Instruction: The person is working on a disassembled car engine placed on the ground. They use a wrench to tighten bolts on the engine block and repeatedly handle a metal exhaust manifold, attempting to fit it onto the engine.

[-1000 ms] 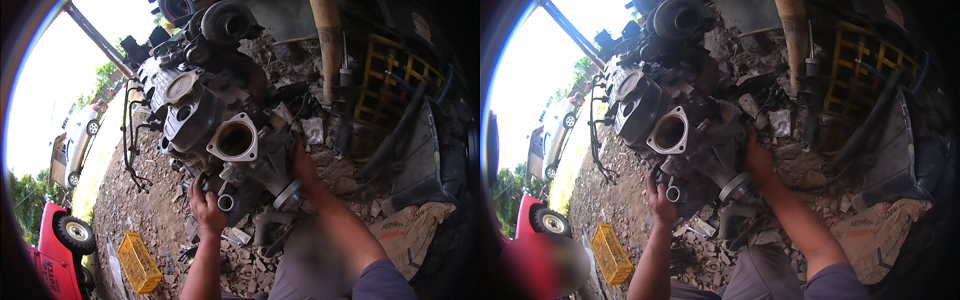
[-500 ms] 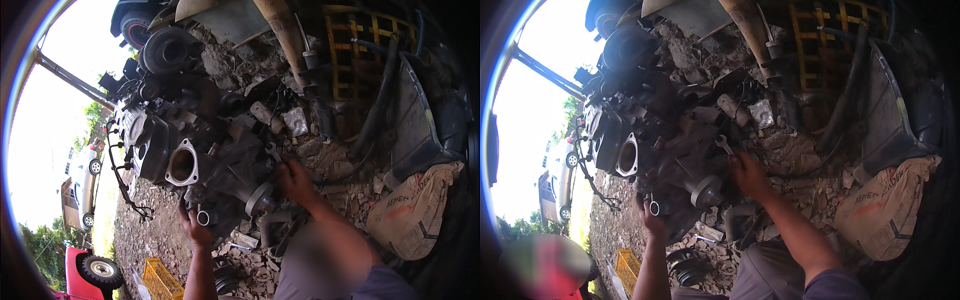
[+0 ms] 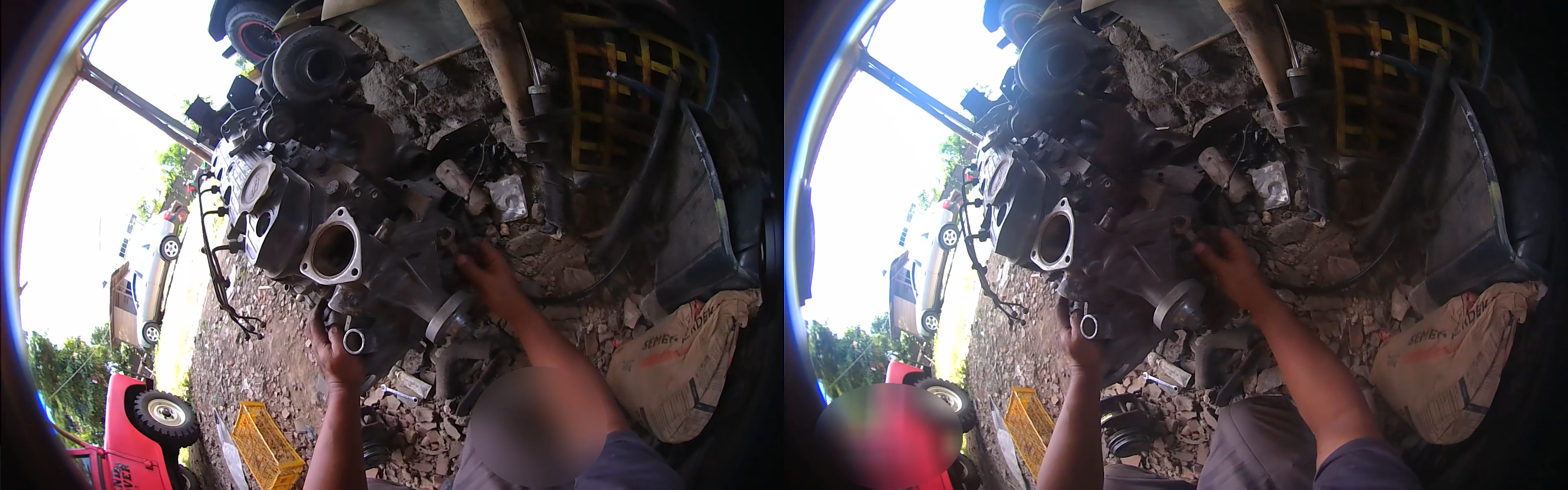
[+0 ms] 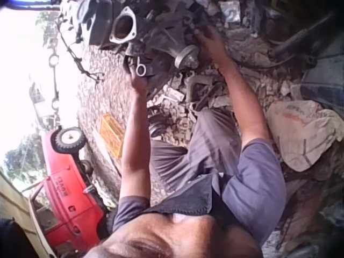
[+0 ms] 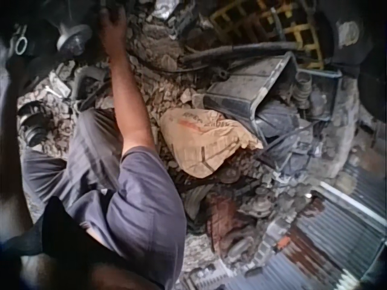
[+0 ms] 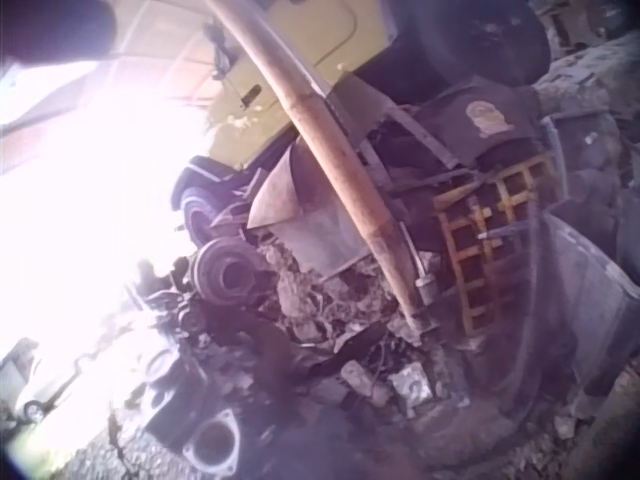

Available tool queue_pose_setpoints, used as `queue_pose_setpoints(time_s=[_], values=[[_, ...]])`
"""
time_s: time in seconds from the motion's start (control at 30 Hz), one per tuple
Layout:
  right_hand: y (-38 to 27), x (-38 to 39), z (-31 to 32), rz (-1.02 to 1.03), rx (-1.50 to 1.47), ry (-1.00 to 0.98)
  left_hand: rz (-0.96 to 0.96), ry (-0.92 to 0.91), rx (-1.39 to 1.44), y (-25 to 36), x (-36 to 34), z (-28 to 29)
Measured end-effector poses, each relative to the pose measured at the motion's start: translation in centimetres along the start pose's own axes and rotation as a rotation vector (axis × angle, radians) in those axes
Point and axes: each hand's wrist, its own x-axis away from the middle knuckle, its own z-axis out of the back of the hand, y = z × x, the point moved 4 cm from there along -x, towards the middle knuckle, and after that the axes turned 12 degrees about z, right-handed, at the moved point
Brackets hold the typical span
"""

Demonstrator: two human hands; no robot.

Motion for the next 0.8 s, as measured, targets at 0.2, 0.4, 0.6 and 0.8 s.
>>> queue_pose_setpoints(time_s=[0.2, 0.4, 0.6, 0.8], values=[[0.3, -1.0, 0.8, 0.134, -0.047, -0.034, -0.066, 0.015, -0.117, 1.7, 0.5, -0.7], [-1.3, -0.5, -1.1, 0.16, -0.027, -0.001, -0.046, 0.027, -0.101, 1.7, 0.8, -0.1], [-0.7, -1.1, -0.9, 0.274, 0.485, -0.02, -0.043, 0.017, -0.084, 1.8, 0.5, -0.9], [2.4, -1.7, 0.8, 0.45, 0.496, -0.039, -0.126, 0.055, -0.127, 2.6, 0.5, -1.2]])
